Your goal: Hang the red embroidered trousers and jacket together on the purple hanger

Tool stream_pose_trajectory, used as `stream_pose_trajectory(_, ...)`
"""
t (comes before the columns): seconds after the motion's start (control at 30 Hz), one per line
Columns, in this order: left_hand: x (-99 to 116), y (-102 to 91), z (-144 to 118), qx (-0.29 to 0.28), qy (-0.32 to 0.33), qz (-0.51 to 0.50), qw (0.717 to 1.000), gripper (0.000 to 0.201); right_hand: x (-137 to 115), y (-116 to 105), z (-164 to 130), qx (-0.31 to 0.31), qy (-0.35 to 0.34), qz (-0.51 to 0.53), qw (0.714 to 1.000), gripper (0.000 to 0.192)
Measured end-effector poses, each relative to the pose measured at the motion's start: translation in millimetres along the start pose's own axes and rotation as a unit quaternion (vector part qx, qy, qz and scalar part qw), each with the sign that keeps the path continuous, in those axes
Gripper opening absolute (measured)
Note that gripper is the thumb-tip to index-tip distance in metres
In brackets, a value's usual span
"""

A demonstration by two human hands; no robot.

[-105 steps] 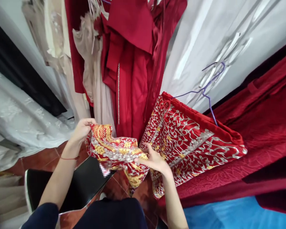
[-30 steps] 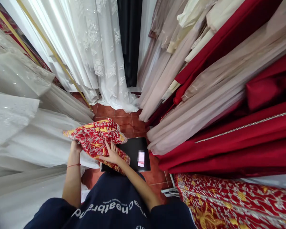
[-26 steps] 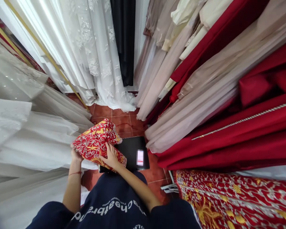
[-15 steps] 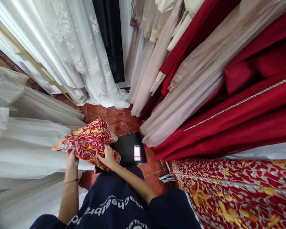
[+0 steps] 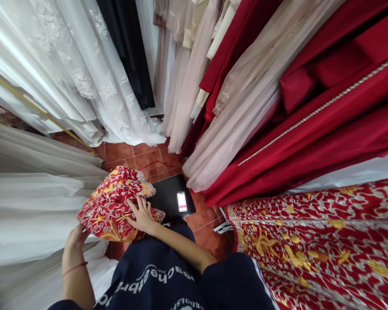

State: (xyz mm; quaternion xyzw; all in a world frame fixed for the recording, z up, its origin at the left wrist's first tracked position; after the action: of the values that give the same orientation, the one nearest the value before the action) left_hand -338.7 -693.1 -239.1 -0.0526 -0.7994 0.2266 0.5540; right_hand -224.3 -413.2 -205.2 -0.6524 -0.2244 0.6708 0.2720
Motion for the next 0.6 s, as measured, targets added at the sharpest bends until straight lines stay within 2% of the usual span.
stream_pose_trajectory(0.07,-3,5.7,-2,0.021,0.0,0.043,0.999,0.039,5,9,1,-0.052,0.009,-0.009,0.999,0.075)
stream_pose_trajectory(0.13,8,15.6,-4,0.058,0.021,0.073,0.995,0.056,12,15,1,-0.092,0.024,0.003,0.995,0.077)
stream_pose_trajectory(0.23,49,44.1,-5,0.072,0.121,0.098,0.985,0.081,20,19,1,-0.122,0.041,0.023,0.991,0.077)
stream_pose_trajectory(0.3,85,70.1,-9,0.054,0.227,0.121,0.965,0.092,25,19,1,-0.131,0.046,0.026,0.99,0.076)
stream_pose_trajectory(0.37,108,98.1,-14,0.021,0.287,0.163,0.944,0.096,28,19,0,-0.135,0.051,0.026,0.989,0.076)
stream_pose_trajectory(0.43,114,124.9,-17,-0.026,0.282,0.207,0.936,0.092,30,19,-1,-0.134,0.057,0.025,0.989,0.076)
stream_pose_trajectory(0.5,111,146.7,-20,-0.069,0.264,0.24,0.932,0.083,31,19,-3,-0.127,0.066,0.024,0.989,0.074)
stream_pose_trajectory(0.6,105,162.9,-27,-0.081,0.258,0.268,0.925,0.076,30,19,-7,-0.111,0.083,0.025,0.99,0.072)
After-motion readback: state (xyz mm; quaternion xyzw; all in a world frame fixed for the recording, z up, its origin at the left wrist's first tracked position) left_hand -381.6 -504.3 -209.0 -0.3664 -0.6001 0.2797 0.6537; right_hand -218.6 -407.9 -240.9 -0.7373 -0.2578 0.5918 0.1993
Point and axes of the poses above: each hand's wrist, its own z-axis towards the middle knuckle, its own y-axis out of the palm, x = y × z, the point moved 7 cm from there along z, towards the middle knuckle, and after that the axes turned 5 degrees about z, right-handed, at the moved point
